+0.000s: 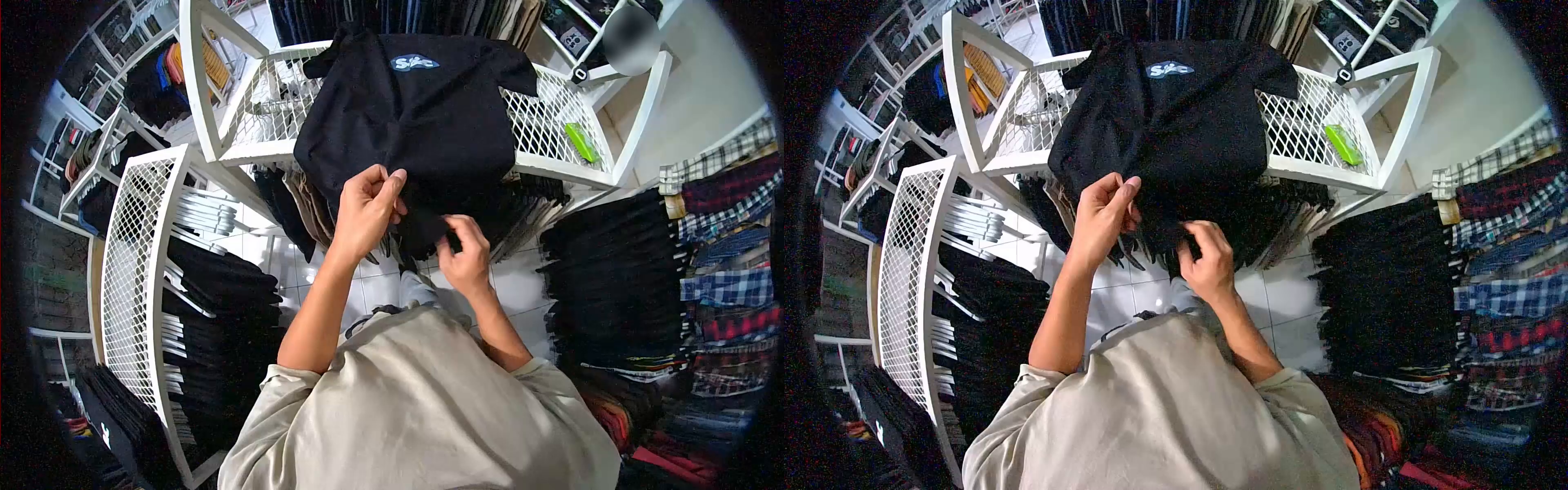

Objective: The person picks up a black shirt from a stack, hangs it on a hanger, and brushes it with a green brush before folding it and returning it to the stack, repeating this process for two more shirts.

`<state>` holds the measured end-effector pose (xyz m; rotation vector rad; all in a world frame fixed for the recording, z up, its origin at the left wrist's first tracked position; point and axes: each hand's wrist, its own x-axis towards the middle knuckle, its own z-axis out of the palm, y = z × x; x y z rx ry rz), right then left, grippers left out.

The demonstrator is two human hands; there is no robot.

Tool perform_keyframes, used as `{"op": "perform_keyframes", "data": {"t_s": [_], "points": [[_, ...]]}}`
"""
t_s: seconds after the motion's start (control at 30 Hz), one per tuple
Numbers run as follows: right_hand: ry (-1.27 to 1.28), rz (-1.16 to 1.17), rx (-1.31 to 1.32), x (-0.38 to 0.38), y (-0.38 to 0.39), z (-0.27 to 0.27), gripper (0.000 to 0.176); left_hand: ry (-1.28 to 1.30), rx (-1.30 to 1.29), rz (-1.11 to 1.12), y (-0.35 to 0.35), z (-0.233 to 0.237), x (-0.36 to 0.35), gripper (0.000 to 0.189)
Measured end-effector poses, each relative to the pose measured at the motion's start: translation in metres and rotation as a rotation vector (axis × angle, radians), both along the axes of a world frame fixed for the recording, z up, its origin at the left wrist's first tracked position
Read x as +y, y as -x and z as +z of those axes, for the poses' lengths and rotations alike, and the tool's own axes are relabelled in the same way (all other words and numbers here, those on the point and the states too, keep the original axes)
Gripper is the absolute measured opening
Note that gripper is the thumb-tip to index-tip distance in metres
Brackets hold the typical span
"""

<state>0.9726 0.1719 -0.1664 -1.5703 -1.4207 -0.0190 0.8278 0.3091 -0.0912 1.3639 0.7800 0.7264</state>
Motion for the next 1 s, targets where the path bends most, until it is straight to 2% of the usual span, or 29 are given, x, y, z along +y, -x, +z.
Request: {"op": "perform_keyframes", "data": {"t_s": [0.03,0.1,0.17,0.23,0.27,0.3,0.37,0.4,0.43,0.5,0.57,0.6,0.63,0.7,0.73,0.77,0.8,0.83,0.9,0.93,0.97,1.0], "points": [[-0.055,-0.011,0.140,-0.002,0.000,0.002,0.017,-0.002,0.001,0.003,0.002,-0.001,0.000,0.027],[0.003,0.014,0.330,-0.010,0.001,0.017,0.014,-0.164,-0.120,0.031,0.006,-0.008,-0.006,0.017],[-0.070,0.004,0.538,-0.011,-0.001,0.022,0.018,-0.444,0.045,0.003,0.016,-0.021,-0.014,0.053],[-0.085,0.000,0.485,-0.008,-0.004,0.036,0.018,-0.891,0.250,0.116,0.015,-0.016,-0.031,0.070],[-0.123,-0.002,0.498,-0.006,-0.004,0.041,0.016,-0.927,0.335,0.153,0.013,-0.023,-0.033,0.077],[-0.159,-0.001,0.511,-0.005,-0.003,0.045,0.015,-0.926,0.332,0.150,0.010,-0.032,-0.030,0.077],[-0.163,-0.011,0.484,-0.002,-0.004,0.050,0.015,-0.990,0.433,0.339,0.005,-0.051,-0.019,0.082],[-0.193,-0.050,0.458,0.002,-0.008,0.051,0.014,-0.933,0.386,0.374,0.006,-0.050,-0.014,0.082],[-0.226,-0.089,0.431,0.005,-0.012,0.052,0.014,-0.897,0.371,0.398,0.011,-0.049,-0.011,0.068],[-0.203,-0.072,0.470,0.008,-0.023,0.063,0.015,-0.940,0.387,0.466,0.022,-0.037,0.002,0.060],[0.002,0.063,0.248,0.003,-0.050,0.068,0.031,-0.689,0.375,0.490,0.032,-0.023,0.018,0.051],[0.112,0.061,0.040,0.001,-0.054,0.089,0.048,-0.646,0.220,0.501,0.033,-0.019,0.027,0.050],[0.172,0.065,-0.111,0.006,-0.051,0.111,0.058,-0.694,0.253,0.488,0.036,-0.016,0.037,0.049],[0.348,0.093,-0.297,0.014,-0.074,0.103,0.056,-0.696,0.159,0.413,0.034,-0.008,0.055,0.047],[0.424,0.117,-0.240,0.020,-0.087,0.099,0.046,-0.697,0.159,0.413,0.032,-0.006,0.065,0.047],[0.537,0.073,-0.200,0.024,-0.098,0.098,0.037,-0.580,0.180,0.337,0.031,-0.005,0.075,0.042],[0.500,0.053,-0.015,0.029,-0.108,0.095,0.034,-0.465,0.199,0.262,0.029,-0.003,0.081,0.039],[0.462,0.034,0.172,0.034,-0.118,0.089,0.031,-0.466,0.200,0.263,0.028,0.007,0.081,0.039],[0.359,0.253,0.443,0.048,-0.141,0.087,0.025,-0.612,0.205,0.053,0.025,0.028,0.079,0.062],[0.393,0.210,0.332,0.049,-0.139,0.101,0.026,-0.677,0.280,-0.086,0.025,0.035,0.086,0.082],[0.492,0.187,0.186,0.044,-0.137,0.121,0.036,-0.709,0.394,-0.194,0.026,0.045,0.088,0.074],[0.434,0.117,0.084,0.046,-0.141,0.118,0.043,-0.774,0.536,-0.168,0.022,0.048,0.091,0.072]]}}
